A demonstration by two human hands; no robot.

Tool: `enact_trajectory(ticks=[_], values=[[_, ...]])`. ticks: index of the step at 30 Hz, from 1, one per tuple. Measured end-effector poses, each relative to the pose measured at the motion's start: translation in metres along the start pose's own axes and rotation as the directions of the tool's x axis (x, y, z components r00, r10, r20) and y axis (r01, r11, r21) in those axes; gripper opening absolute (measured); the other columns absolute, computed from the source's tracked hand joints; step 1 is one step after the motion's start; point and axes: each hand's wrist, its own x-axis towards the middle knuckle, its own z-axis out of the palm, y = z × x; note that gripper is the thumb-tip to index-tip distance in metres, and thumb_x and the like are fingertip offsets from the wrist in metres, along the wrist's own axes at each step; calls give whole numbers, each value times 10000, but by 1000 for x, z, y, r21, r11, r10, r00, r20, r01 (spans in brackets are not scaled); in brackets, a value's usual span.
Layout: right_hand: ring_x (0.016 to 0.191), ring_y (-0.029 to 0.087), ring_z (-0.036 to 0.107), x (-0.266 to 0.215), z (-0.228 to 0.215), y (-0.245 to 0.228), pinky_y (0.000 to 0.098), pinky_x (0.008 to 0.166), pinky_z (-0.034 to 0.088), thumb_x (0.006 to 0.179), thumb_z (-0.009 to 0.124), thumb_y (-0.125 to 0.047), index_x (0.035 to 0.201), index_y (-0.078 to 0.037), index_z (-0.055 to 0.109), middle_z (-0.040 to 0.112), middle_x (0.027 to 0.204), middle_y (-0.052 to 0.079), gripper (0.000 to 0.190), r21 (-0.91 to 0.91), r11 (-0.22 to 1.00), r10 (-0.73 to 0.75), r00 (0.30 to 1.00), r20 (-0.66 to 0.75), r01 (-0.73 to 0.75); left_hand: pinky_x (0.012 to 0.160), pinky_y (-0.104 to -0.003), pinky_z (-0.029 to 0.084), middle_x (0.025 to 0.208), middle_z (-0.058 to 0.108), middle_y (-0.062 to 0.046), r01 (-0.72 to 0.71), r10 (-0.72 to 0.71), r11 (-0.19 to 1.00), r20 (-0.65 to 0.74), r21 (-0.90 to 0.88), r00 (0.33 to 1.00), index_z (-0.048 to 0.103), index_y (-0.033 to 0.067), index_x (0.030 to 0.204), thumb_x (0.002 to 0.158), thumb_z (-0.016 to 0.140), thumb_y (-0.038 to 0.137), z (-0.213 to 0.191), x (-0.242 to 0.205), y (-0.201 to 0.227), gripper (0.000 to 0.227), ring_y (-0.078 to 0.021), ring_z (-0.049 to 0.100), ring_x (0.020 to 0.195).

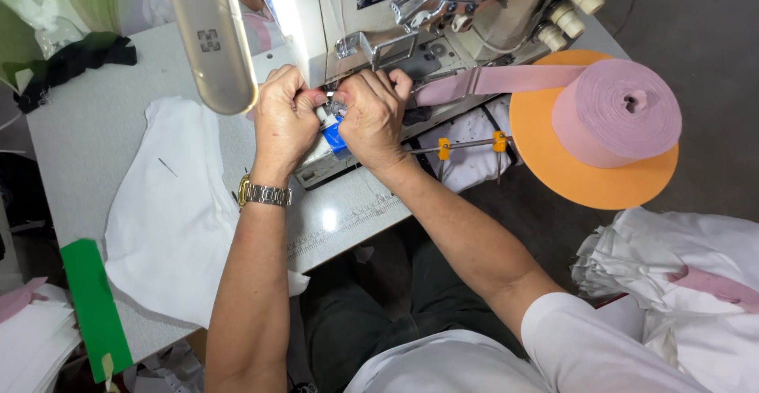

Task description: Threading an industrial sewing machine using tweezers and hands to guide thread through various eyelets and the needle.

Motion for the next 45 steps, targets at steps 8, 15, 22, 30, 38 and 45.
enact_trajectory(ticks=[8,15,22,30,38,45], values=[[789,362,600,1,-16,2,434,764,441,1044,555,-245,909,-97,557,518,806,72,201,185,983,-15,994,110,-6,819,-458,507,787,617,-163,24,-21,997,47,-72,999,646,30,830,943,788,78,-15,-6,25,188,-407,644,806],[747,281,590,2,-10,-5,392,841,421,994,616,-195,837,-135,568,524,751,16,175,117,993,18,1000,10,-19,839,-421,456,782,583,-68,-13,15,999,-38,29,999,611,70,761,917,823,129,-1,-1,17,270,-324,607,795],[714,239,583,-1,-1,-6,390,907,392,903,679,-168,747,-178,525,485,671,-7,220,49,998,50,999,13,-50,857,-408,439,767,576,-32,-31,31,986,-1,162,1000,622,102,740,863,853,151,6,-5,-4,267,-313,615,817],[738,328,670,-1,-12,17,405,762,504,885,714,-87,846,-111,650,609,731,62,79,195,976,47,964,262,-100,932,-457,434,882,639,-91,62,-75,990,99,128,992,677,54,888,874,851,162,-13,-11,33,205,-335,633,906],[774,373,682,11,-28,28,434,716,551,927,677,-120,852,-132,684,622,746,87,76,270,948,66,935,349,-168,932,-418,467,942,669,-143,105,-100,992,71,-73,992,735,14,959,938,809,68,-3,-16,31,93,-330,657,934],[762,317,641,28,-46,35,480,553,449,776,652,92,783,-94,692,721,817,49,191,81,969,179,889,421,-234,805,-270,522,954,724,-20,294,-291,955,57,-39,955,748,72,949,905,800,72,9,-12,49,68,-125,656,898]])
